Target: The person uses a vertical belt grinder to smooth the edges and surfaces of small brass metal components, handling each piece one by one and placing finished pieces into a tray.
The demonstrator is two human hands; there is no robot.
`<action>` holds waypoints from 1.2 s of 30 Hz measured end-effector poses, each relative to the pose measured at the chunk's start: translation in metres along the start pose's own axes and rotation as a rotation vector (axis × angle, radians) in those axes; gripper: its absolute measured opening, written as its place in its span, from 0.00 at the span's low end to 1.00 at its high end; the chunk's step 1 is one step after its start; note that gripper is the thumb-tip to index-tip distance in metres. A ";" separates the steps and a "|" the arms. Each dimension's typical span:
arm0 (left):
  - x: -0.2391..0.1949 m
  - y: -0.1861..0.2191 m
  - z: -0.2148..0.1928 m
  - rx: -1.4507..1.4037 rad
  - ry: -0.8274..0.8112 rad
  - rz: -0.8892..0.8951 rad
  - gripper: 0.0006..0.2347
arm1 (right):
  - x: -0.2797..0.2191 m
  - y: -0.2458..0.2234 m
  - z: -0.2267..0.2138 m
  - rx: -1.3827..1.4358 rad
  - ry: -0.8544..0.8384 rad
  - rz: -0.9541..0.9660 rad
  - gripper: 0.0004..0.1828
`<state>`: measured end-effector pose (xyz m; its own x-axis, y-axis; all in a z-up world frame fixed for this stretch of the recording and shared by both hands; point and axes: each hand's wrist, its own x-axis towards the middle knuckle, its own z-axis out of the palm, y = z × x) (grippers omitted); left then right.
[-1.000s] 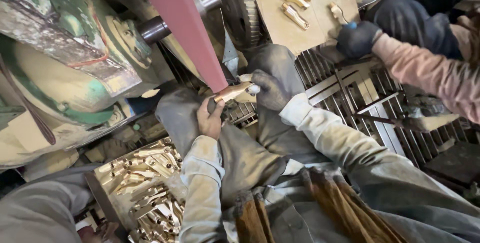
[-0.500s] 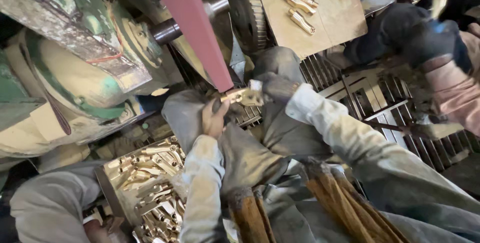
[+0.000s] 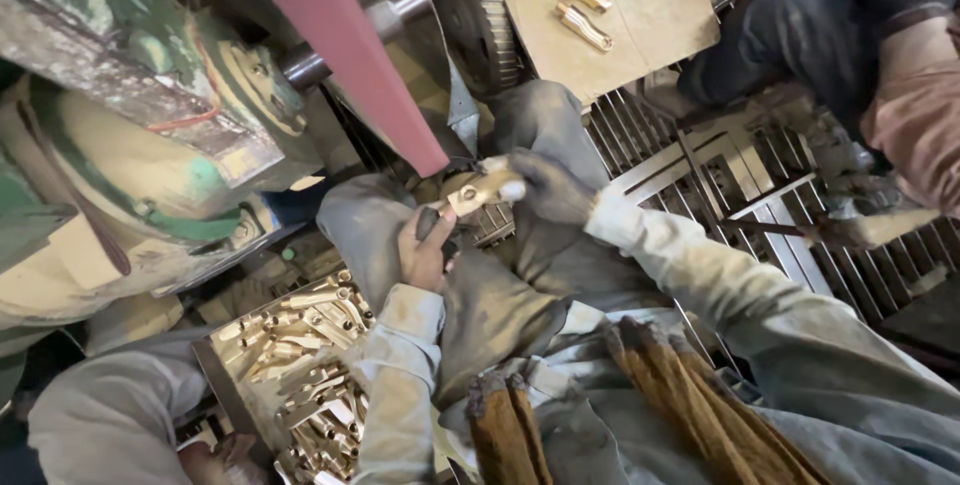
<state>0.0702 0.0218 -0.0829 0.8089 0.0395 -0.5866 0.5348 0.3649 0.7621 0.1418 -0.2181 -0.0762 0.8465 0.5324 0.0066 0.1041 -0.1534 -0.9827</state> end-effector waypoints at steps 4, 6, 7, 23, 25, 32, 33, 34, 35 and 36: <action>0.029 -0.001 -0.009 0.133 -0.065 0.138 0.10 | 0.029 0.036 -0.006 -0.015 -0.001 -0.092 0.17; 0.042 -0.011 -0.012 0.215 -0.056 0.164 0.10 | 0.042 0.048 -0.008 0.042 -0.029 0.062 0.16; 0.049 -0.018 -0.012 0.210 -0.018 0.203 0.10 | 0.047 0.053 -0.009 0.100 -0.056 0.211 0.15; 0.081 -0.047 0.000 0.093 0.214 0.009 0.13 | 0.067 0.093 0.002 0.028 -0.001 0.455 0.11; 0.087 -0.055 -0.001 0.063 0.193 0.049 0.13 | 0.069 0.100 0.001 0.130 -0.017 0.442 0.18; 0.096 -0.049 -0.001 0.140 0.261 -0.042 0.14 | 0.078 0.117 -0.001 0.218 -0.015 0.512 0.14; 0.097 -0.045 0.000 0.141 0.260 -0.029 0.14 | 0.081 0.114 -0.002 0.128 -0.014 0.505 0.11; 0.096 -0.041 -0.001 0.068 0.190 -0.002 0.14 | 0.081 0.107 -0.001 0.042 -0.011 0.501 0.09; 0.094 -0.036 -0.002 -0.003 0.118 0.025 0.14 | 0.083 0.098 0.000 0.043 -0.008 0.492 0.09; 0.091 -0.030 -0.003 0.002 0.117 0.034 0.14 | 0.085 0.086 0.001 0.016 -0.006 0.512 0.09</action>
<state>0.1272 0.0168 -0.1598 0.7923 0.1602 -0.5887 0.5083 0.3601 0.7822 0.2222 -0.1850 -0.1606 0.7838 0.3973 -0.4773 -0.3308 -0.3833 -0.8624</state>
